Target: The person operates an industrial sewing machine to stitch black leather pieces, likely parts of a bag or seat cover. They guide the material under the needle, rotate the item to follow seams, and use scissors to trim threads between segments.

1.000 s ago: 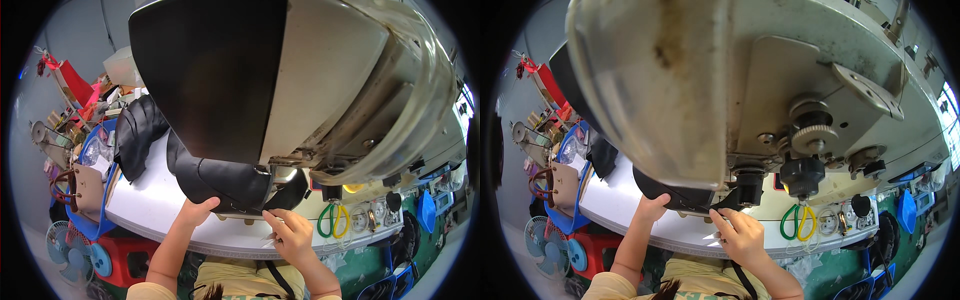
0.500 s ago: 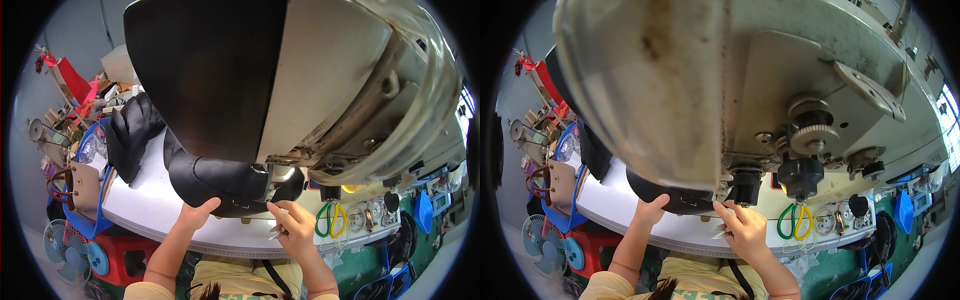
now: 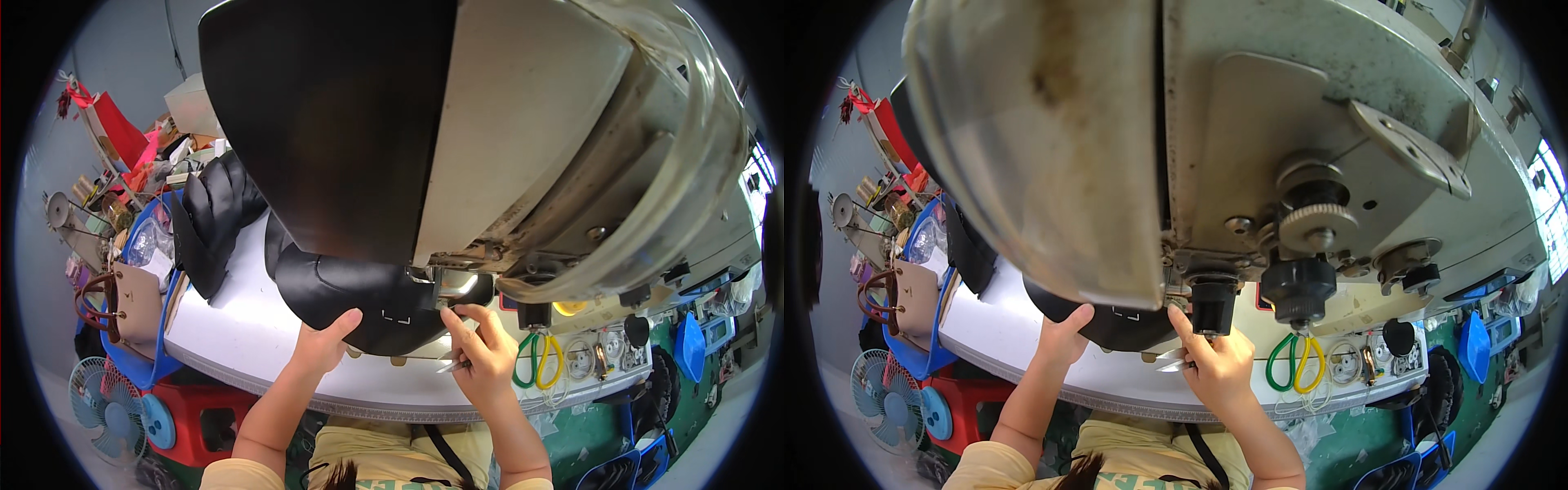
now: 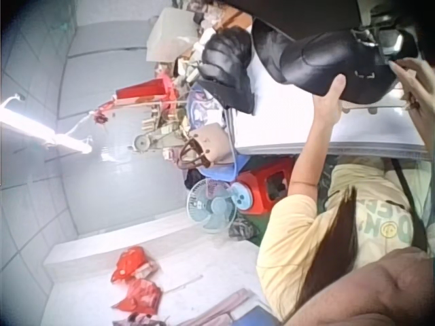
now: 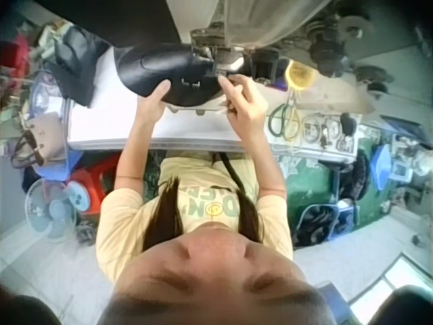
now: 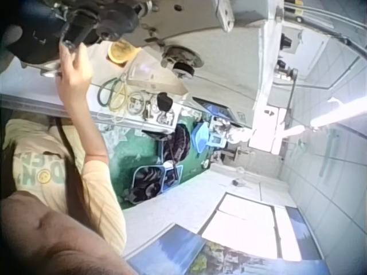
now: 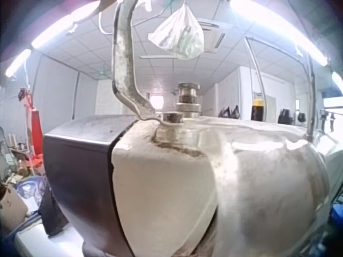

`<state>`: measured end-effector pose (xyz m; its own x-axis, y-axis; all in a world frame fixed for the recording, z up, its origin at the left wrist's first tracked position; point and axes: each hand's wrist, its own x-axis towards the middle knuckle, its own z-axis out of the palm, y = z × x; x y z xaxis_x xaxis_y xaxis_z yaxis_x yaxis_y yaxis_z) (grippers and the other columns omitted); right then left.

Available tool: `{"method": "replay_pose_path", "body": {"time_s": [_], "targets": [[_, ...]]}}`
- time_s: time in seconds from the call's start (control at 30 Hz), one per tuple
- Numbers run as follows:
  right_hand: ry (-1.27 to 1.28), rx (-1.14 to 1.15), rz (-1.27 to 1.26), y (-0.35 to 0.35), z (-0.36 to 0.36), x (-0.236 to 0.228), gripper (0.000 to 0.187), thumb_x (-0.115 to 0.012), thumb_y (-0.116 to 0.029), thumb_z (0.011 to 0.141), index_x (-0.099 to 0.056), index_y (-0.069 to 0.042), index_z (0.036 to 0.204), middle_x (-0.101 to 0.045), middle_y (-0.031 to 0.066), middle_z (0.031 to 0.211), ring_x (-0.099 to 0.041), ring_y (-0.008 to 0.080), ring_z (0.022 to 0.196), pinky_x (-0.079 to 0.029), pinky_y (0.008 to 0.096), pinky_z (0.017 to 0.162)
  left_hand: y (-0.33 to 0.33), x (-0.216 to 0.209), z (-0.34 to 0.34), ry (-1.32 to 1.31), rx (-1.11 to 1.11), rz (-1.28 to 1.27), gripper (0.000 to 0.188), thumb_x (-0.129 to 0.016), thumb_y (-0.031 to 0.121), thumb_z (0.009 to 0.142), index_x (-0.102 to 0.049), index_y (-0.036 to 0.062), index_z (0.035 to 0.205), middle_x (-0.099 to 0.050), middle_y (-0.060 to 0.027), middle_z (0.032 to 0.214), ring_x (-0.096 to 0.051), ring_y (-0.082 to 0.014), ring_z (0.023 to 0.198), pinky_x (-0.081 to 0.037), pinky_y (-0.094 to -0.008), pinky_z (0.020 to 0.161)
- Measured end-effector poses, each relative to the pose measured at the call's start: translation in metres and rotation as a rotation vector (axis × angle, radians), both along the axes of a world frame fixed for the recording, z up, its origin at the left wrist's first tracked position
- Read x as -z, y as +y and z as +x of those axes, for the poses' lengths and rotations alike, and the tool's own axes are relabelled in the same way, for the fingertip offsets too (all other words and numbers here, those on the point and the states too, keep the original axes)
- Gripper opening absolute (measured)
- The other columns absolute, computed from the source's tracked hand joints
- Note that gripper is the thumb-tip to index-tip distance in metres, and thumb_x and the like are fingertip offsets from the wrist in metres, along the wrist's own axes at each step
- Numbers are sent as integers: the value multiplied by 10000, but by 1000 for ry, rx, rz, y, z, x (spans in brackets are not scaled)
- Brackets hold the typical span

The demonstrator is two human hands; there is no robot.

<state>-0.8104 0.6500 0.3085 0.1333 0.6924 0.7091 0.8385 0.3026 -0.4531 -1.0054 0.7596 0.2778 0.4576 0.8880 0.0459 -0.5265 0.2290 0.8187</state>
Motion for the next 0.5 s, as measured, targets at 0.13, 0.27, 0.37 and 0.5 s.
{"method": "replay_pose_path", "body": {"time_s": [0.13,0.27,0.37,0.5], "targets": [[-30,39,75,4,-1,3,552,-682,42,553,-673,-94,1088,-647,88,957,-533,137,514,-436,247,459,-2,-2,6,-55,0,-3,455,-620,-15,830,-454,60,1247,-520,-63,1211,-509,-192,1123,-416,-343,972],[-60,-31,105,9,-7,7,440,-743,-45,655,-672,-94,1086,-612,158,1132,-543,132,490,-420,233,419,-9,-6,14,-70,-28,-53,447,-621,-10,832,-456,62,1241,-517,-65,1210,-510,-186,1116,-431,-337,954],[-149,-34,66,10,-13,8,450,-724,-53,630,-677,-109,1073,-572,175,1222,-525,131,469,-412,237,409,-16,-6,21,-109,-61,-54,416,-612,-4,841,-468,50,1228,-535,-66,1185,-533,-183,1079,-450,-325,922],[-224,7,156,12,-7,13,554,-645,-15,518,-684,-118,1061,-597,147,1201,-499,137,462,-415,259,422,-34,-3,16,117,-39,133,329,-579,43,880,-489,7,1193,-595,-89,1081,-593,-188,965,-488,-312,838]]}}
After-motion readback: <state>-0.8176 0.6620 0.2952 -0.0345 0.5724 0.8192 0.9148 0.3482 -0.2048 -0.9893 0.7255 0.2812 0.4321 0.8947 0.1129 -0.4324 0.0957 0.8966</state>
